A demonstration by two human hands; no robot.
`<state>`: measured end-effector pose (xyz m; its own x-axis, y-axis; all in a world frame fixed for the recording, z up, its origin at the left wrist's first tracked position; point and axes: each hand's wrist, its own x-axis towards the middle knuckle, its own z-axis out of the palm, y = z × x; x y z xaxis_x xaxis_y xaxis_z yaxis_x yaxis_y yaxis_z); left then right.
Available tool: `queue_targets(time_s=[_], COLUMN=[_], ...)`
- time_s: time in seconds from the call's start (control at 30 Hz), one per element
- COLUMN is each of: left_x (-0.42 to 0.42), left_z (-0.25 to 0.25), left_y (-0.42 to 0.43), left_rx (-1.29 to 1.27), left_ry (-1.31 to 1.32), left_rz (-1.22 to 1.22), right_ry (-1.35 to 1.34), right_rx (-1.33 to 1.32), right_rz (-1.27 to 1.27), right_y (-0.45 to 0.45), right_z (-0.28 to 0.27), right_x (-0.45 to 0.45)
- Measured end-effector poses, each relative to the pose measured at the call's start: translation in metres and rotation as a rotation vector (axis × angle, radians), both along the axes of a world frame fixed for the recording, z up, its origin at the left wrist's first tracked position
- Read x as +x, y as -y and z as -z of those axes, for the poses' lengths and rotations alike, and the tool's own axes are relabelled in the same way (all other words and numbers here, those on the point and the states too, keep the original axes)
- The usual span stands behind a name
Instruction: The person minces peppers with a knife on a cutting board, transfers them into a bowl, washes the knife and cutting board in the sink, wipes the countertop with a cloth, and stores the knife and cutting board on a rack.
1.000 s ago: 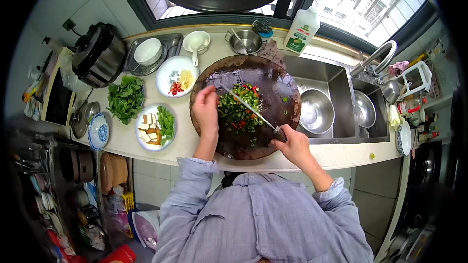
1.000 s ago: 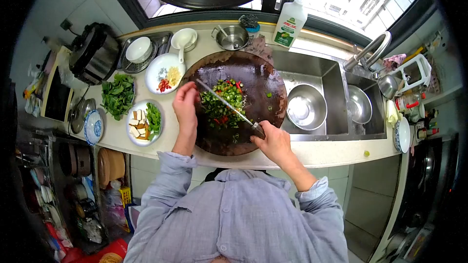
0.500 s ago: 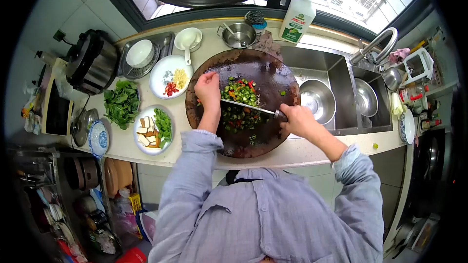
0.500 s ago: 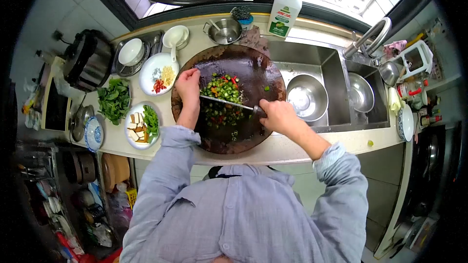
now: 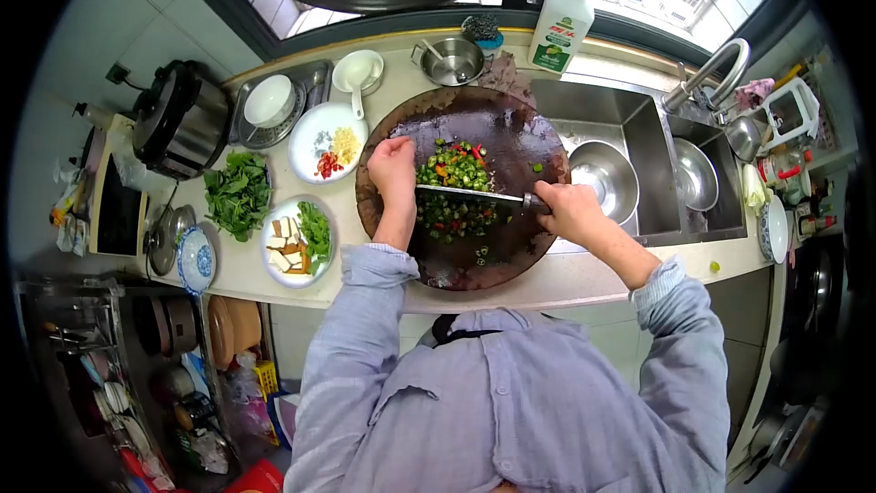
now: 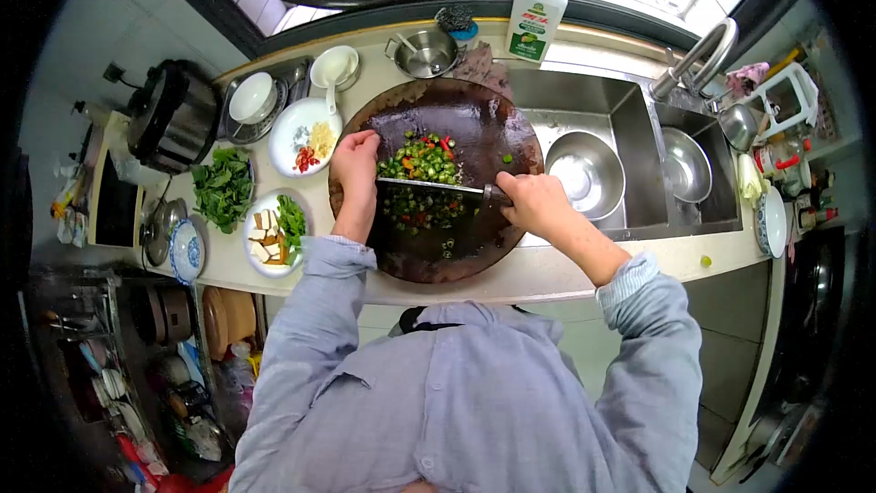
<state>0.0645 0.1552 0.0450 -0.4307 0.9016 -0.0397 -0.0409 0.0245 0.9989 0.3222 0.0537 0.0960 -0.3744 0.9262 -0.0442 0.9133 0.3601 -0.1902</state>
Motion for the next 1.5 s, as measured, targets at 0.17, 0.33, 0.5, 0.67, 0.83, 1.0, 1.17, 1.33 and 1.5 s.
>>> queue_targets(time_s=[0.17, 0.33, 0.5, 0.67, 0.83, 1.0, 1.17, 1.33, 1.5], left_x=[-0.019, -0.029, -0.034, -0.037, -0.014, -0.033, -0.044, -0.025, -0.037], left_z=[-0.036, -0.006, -0.015, 0.010, 0.006, -0.009, 0.012, 0.009, -0.007], left_y=[0.036, 0.057, 0.037, 0.014, 0.010, 0.002, 0.023, 0.029, 0.011], left_rx=[-0.048, -0.175, -0.099, -0.085, 0.013, -0.129, -0.121, 0.027, -0.062], left_ry=[0.057, 0.124, 0.289, 0.263, 0.000, 0.091, 0.141, 0.030, 0.148], left_rz=[0.056, 0.033, 0.009, 0.001, -0.068, 0.009, -0.060, -0.116, 0.008], right_ry=[-0.126, -0.164, -0.099, 0.105, -0.018, 0.038, 0.077, -0.013, 0.022], right_rx=[-0.036, -0.042, 0.172, 0.129, -0.010, -0.018, 0.034, 0.103, 0.102], right_rz=[-0.027, -0.033, -0.103, -0.080, 0.001, -0.044, -0.102, -0.070, -0.083], right_y=[0.037, 0.057, 0.031, 0.003, 0.002, -0.005, -0.013, -0.001, -0.004], right_z=[-0.031, -0.004, -0.022, -0.031, 0.004, -0.034, -0.028, 0.014, -0.018], right_x=[-0.010, -0.021, -0.024, -0.033, -0.016, -0.019, -0.034, -0.018, -0.021])
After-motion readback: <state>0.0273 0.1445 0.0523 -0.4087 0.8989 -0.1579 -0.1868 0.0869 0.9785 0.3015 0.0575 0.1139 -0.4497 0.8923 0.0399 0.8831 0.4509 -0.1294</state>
